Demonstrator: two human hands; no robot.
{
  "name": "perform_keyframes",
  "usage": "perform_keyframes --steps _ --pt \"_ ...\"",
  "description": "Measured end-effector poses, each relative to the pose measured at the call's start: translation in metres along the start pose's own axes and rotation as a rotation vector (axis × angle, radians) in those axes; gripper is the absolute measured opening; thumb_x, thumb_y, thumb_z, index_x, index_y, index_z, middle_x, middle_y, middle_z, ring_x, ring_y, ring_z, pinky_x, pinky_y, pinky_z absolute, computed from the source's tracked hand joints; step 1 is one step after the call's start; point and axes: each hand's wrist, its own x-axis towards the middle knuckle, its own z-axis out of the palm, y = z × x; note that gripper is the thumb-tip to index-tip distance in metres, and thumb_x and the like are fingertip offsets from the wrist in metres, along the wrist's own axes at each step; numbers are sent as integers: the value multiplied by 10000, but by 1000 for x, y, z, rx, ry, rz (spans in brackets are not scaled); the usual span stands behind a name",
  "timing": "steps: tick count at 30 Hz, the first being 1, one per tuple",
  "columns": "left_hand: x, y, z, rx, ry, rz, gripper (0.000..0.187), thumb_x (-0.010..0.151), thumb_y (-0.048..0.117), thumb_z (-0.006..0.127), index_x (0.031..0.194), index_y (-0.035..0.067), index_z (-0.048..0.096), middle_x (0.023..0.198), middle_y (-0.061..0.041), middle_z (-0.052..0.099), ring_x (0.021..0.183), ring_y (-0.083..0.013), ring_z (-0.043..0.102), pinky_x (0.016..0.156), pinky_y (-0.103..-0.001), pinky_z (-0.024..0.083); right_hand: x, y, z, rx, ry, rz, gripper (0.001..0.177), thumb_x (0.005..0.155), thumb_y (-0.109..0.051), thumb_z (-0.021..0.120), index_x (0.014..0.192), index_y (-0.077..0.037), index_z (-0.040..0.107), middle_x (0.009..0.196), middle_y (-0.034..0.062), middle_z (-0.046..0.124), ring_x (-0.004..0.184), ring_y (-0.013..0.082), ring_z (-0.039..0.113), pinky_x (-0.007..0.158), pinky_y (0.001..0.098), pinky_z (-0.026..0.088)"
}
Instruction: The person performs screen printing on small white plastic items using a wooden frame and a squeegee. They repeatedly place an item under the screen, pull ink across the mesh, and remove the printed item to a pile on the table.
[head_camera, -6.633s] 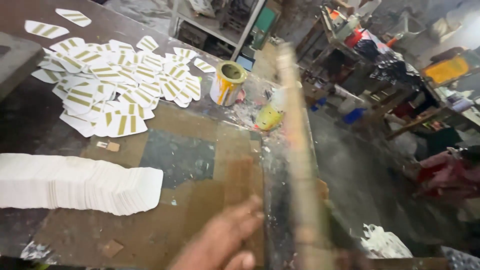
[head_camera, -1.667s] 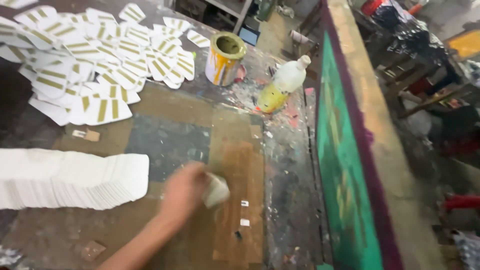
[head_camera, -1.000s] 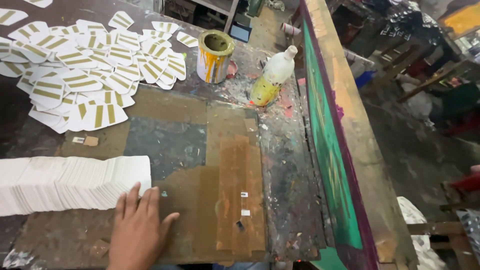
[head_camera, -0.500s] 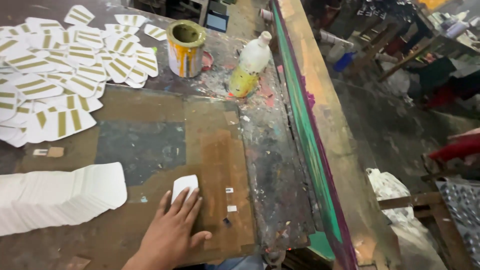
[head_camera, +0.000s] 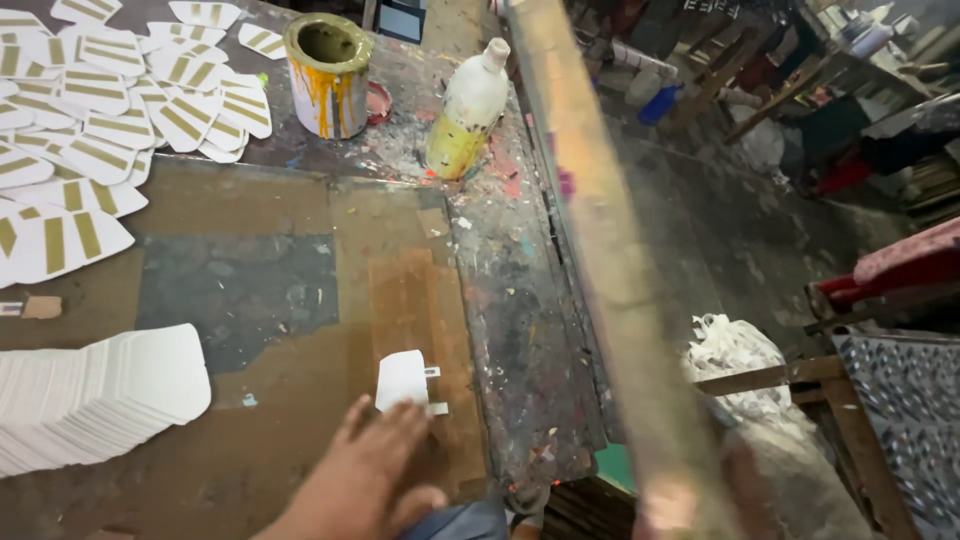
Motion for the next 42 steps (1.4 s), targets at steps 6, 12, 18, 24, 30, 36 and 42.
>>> perform_keyframes --steps 6,12,18,24,30,36,42 --pt "-45 19 -139 -680 505 -141 699 996 343 578 1543 -64 423 1535 -216 557 1449 -307 518 1183 -425 349 -91 -356 166 13 -95 -562 396 859 6 691 1248 -65 717 1173 109 776 1109 211 717 964 333 538" --pt "-116 -87 -50 -577 639 -800 694 892 354 688 1430 -69 571 1223 -234 748 1165 -333 704 1003 -400 505 -101 -280 214 88 -740 -888 665 599 113 511 1209 -70 701 1190 154 743 1195 331 735 1038 397 562" --pt "-129 -118 -32 -78 363 -833 819 780 472 842 1431 43 594 1101 -249 765 1110 -314 751 944 -370 575 -98 -326 244 27 -836 -901 536 743 81 656 1250 -73 733 1186 152 732 1168 344 690 1002 422 544" --pt "-138 -113 -19 95 488 -806 735 743 496 822 1379 166 659 1016 -178 772 931 -326 745 809 -386 587 -78 -380 295 151 -878 -816 452 773 93 605 1182 -56 725 1252 144 745 1245 354 681 1073 432 535" --pt "-128 -95 -25 128 550 -802 714 733 411 822 1367 123 665 1116 -204 750 1036 -363 725 875 -424 572 -137 -282 270 117 -699 -957 603 638 90 529 1181 -36 758 1217 146 765 1226 313 725 1133 449 517" --pt "-114 -69 -52 -203 560 -974 632 853 338 800 1417 91 659 1177 -167 780 977 -247 769 819 -375 570 -131 -319 250 101 -743 -876 589 641 92 549 1187 -25 734 1265 179 750 1239 337 720 1090 456 532" --pt "-56 52 -139 -682 797 -368 402 931 90 667 1314 -32 652 1363 -176 713 1266 -210 675 1086 -366 491 -89 -309 199 -22 -283 -1069 424 840 40 621 1253 -44 671 1295 163 712 1250 311 691 1082 424 525"
